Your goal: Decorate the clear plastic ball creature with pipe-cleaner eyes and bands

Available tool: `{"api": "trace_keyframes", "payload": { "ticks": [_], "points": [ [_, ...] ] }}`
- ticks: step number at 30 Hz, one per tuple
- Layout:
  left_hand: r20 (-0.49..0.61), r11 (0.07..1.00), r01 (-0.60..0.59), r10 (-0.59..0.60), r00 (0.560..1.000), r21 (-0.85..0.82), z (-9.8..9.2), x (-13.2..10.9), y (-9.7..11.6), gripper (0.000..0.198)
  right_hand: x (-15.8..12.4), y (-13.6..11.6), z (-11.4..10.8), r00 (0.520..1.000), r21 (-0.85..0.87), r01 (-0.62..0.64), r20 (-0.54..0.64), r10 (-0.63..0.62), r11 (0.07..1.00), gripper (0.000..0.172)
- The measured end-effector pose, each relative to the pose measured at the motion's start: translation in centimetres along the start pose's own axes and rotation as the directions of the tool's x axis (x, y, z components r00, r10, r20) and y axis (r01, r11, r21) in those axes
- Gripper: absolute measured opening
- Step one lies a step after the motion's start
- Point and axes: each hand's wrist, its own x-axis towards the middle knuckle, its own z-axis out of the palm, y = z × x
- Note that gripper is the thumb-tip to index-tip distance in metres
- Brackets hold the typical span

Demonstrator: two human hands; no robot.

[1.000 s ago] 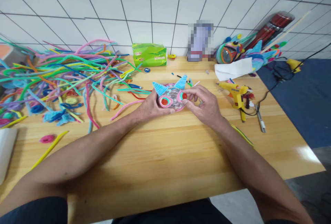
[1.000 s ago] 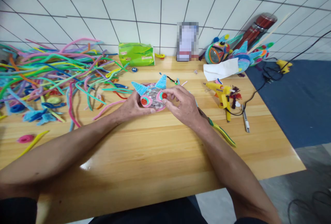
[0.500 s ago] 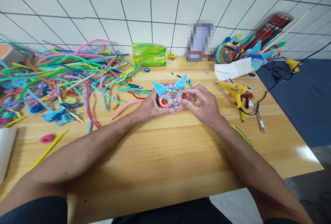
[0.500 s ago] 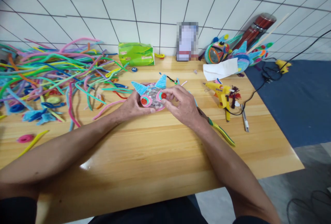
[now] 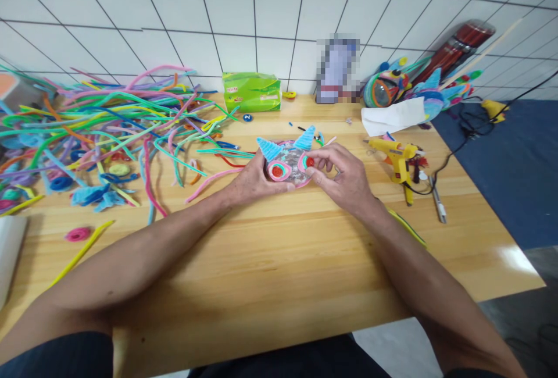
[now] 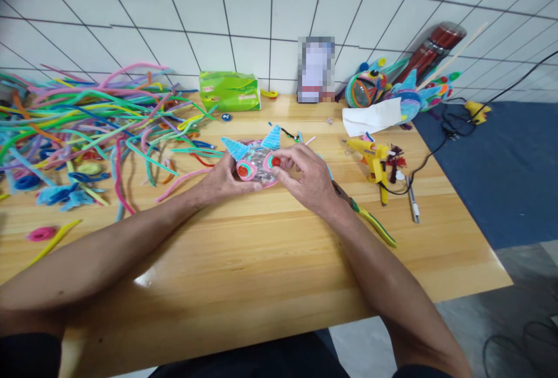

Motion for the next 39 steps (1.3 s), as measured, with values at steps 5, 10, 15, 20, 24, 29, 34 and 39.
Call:
{"api": "trace_keyframes", "payload": {
  "ticks": [5,10,15,20,24,29,34,39],
  "points": [
    [-0.008,1.0,0.002,-0.002,1.0,0.024,-0.04,-0.07,0.08,0.111,-0.03,-0.1,-0.21,1.0,-0.002,0.017,-0.009,-0.017,1.0,0.019],
    [-0.019,0.999,0.025,-0.024,1.0,0.039,-0.07,-0.15,0.11,0.114,-0.19,-0.07,-0.3,0.999,0.019,0.02,-0.032,-0.019,1.0,0.028],
    [-0.006,1.0,0.007,-0.007,1.0,0.024,-0.05,-0.07,-0.05,0.114,-0.18,0.04,-0.11,1.0,0.007,-0.005,-0.029,0.005,1.0,0.024],
    [-0.01,1.0,0.017,-0.017,1.0,0.022,-0.06,-0.18,-0.28,0.114,-0.14,0.04,0.1,0.999,0.018,0.016,-0.034,-0.015,1.0,0.025],
    [-0.008,1.0,0.02,-0.02,1.0,0.004,-0.04,-0.29,-0.42,0.112,-0.17,-0.04,0.08,1.0,0.009,-0.012,-0.023,0.012,1.0,0.023],
    [0.002,1.0,0.017,-0.017,1.0,0.001,-0.06,-0.27,-0.29,0.111,-0.16,-0.02,0.05,1.0,0.014,-0.008,-0.016,0.008,1.0,0.021],
    [0.003,1.0,0.012,-0.012,1.0,0.015,-0.11,-0.22,-0.16,0.11,-0.14,0.11,0.06,0.999,0.009,0.035,-0.022,-0.034,0.999,0.024],
    [-0.002,0.999,0.021,-0.021,1.0,0.031,-0.07,-0.22,-0.1,0.112,-0.12,0.16,-0.07,1.0,0.0,0.028,-0.001,-0.028,1.0,0.027]
  ]
}}
